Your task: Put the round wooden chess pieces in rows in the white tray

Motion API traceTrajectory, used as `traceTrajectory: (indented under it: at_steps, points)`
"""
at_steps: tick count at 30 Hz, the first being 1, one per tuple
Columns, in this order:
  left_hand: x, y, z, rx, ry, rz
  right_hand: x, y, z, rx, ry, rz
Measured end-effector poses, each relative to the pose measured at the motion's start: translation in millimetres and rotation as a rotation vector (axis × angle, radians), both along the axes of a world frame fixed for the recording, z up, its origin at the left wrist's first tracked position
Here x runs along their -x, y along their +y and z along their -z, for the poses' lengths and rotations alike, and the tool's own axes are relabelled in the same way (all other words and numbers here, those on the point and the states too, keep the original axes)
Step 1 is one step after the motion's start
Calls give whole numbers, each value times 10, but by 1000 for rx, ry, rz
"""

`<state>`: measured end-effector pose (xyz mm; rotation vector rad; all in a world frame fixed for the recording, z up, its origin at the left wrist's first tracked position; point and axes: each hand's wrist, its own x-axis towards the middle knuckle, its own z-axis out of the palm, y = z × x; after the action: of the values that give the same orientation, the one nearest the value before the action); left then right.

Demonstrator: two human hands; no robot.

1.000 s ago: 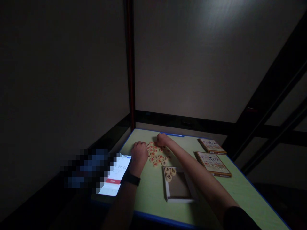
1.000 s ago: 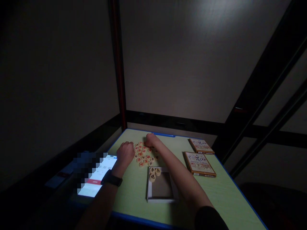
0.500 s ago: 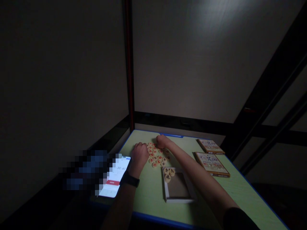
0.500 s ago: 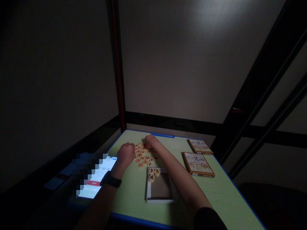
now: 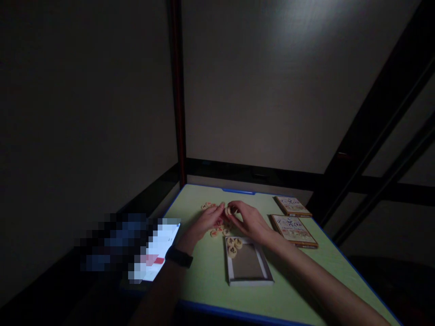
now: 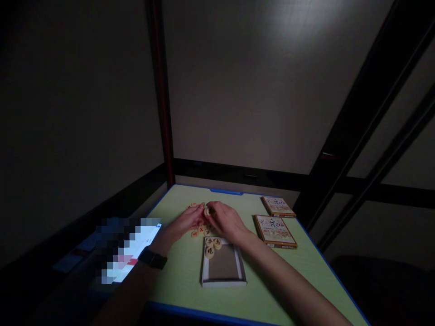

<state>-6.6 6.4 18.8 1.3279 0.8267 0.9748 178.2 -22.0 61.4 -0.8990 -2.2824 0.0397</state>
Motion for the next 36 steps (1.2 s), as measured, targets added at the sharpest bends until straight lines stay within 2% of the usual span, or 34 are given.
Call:
traceTrajectory:
  at_steps: [2, 7, 15, 18, 22, 26, 36]
  points:
    - [-34, -43, -3, 26, -58, 94, -43, -134, 8, -50, 19, -14]
    - [-49, -120, -61, 81, -91, 208, -97, -280, 79, -148, 78, -37]
    - [1, -185, -213, 40, -131, 215, -190, -271, 267, -118, 335, 27]
    - [8, -169, -191, 24, -129, 223, -169, -289, 271, -183, 355, -22]
    - [27, -123, -86, 5, -52, 268, -92, -314, 284, -211, 315, -70]
    - [47, -81, -11, -40, 2, 308, -62, -328, 307, -212, 282, -34]
    - [63, -77, -42, -75, 91, 330, -52, -347, 312, -274, 210, -19]
